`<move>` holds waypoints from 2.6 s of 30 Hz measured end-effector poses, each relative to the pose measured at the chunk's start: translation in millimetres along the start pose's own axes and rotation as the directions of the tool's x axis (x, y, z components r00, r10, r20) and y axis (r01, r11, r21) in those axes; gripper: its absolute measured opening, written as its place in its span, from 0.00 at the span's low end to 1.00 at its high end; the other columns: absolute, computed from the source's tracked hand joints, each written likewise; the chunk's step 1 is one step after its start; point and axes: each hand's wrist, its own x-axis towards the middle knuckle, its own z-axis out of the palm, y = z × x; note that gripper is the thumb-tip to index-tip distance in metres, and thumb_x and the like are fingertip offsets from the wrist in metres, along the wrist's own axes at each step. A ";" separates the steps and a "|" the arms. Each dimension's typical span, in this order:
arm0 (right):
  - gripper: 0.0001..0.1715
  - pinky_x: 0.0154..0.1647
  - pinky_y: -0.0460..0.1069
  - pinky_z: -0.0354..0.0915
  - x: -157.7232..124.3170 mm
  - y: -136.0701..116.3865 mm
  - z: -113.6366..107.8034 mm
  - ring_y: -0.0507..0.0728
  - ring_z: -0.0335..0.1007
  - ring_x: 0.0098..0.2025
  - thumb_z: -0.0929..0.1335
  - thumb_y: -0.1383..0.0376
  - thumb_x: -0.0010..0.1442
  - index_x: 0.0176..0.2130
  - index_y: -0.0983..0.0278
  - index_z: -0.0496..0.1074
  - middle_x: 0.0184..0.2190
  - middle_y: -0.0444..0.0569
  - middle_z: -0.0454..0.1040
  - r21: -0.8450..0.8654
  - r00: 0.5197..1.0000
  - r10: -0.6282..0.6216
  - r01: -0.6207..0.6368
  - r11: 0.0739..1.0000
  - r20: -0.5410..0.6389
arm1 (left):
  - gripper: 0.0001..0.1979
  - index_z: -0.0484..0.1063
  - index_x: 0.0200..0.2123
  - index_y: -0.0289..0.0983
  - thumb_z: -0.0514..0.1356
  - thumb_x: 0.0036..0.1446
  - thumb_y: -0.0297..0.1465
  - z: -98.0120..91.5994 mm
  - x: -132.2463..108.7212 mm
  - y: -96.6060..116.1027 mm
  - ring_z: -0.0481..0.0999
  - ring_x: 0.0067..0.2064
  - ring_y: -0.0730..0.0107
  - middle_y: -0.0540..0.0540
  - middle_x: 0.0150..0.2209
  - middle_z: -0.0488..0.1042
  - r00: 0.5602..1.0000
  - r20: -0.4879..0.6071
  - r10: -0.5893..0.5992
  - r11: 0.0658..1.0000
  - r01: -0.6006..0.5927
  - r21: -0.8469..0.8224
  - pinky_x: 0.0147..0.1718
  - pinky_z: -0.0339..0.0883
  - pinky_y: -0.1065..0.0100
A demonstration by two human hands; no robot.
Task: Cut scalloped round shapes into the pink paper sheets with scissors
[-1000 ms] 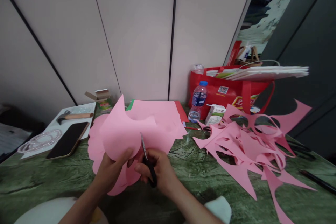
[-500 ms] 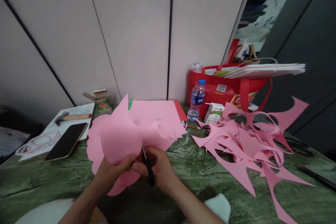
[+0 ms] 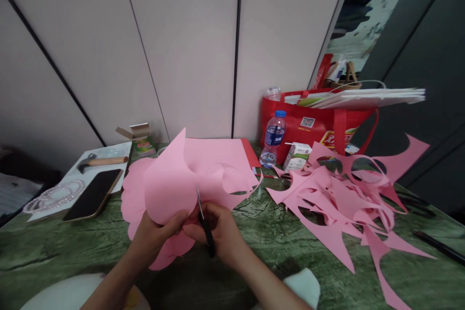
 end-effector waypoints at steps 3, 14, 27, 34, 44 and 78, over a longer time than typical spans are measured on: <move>0.20 0.24 0.45 0.55 -0.1 1.3 -0.3 0.48 0.55 0.22 0.73 0.54 0.43 0.28 0.65 0.66 0.21 0.40 0.62 -0.013 1.000 -0.019 0.019 1.000 0.001 | 0.12 0.74 0.32 0.33 0.61 0.44 0.34 1.0 -1.2 1.0 0.76 0.33 0.61 0.44 0.30 0.79 1.000 -0.026 -0.014 1.000 0.014 -0.007 0.31 0.71 0.66; 0.21 0.20 0.44 0.50 -0.6 4.8 -0.2 0.47 0.52 0.20 0.74 0.54 0.42 0.27 0.65 0.66 0.19 0.39 0.62 0.000 1.000 0.002 -0.002 1.000 -0.011 | 0.13 0.73 0.33 0.33 0.61 0.45 0.34 -0.1 -1.3 0.9 0.76 0.33 0.61 0.44 0.31 0.79 1.000 -0.031 -0.002 1.000 0.002 0.003 0.32 0.70 0.65; 0.21 0.18 0.44 0.50 -1.5 -1.2 2.1 0.47 0.52 0.17 0.72 0.52 0.45 0.25 0.66 0.65 0.16 0.40 0.62 -0.041 1.000 -0.001 0.001 0.999 -0.018 | 0.09 0.71 0.23 0.33 0.61 0.44 0.34 -1.0 -0.7 -3.2 0.69 0.22 0.70 0.49 0.19 0.72 0.999 -0.024 -0.033 0.999 0.033 -0.019 0.20 0.63 0.71; 0.21 0.16 0.44 0.50 -1.0 3.1 1.7 0.47 0.53 0.15 0.72 0.51 0.44 0.25 0.65 0.64 0.14 0.38 0.61 -0.040 1.000 0.006 -0.007 0.999 -0.030 | 0.12 0.66 0.16 0.35 0.61 0.44 0.35 -0.3 -0.4 -4.4 0.62 0.18 0.74 0.52 0.14 0.66 0.998 -0.048 -0.051 0.999 0.050 -0.022 0.16 0.57 0.72; 0.20 0.15 0.43 0.50 -0.6 8.8 0.4 0.47 0.54 0.15 0.71 0.53 0.46 0.24 0.65 0.64 0.14 0.38 0.61 -0.027 0.999 0.009 -0.010 1.000 -0.035 | 0.16 0.63 0.14 0.35 0.60 0.46 0.37 -2.2 -0.4 -6.5 0.58 0.17 0.77 0.53 0.13 0.61 0.999 -0.028 -0.044 0.998 0.043 -0.050 0.16 0.52 0.73; 0.18 0.15 0.43 0.52 -5.3 -0.6 1.1 0.46 0.55 0.15 0.73 0.56 0.43 0.24 0.65 0.66 0.16 0.39 0.64 -0.033 0.998 0.062 -0.062 0.998 -0.016 | 0.18 0.63 0.14 0.36 0.59 0.50 0.37 3.7 -1.8 -2.6 0.62 0.16 0.76 0.53 0.12 0.64 0.998 -0.055 -0.032 0.999 0.032 0.007 0.17 0.57 0.72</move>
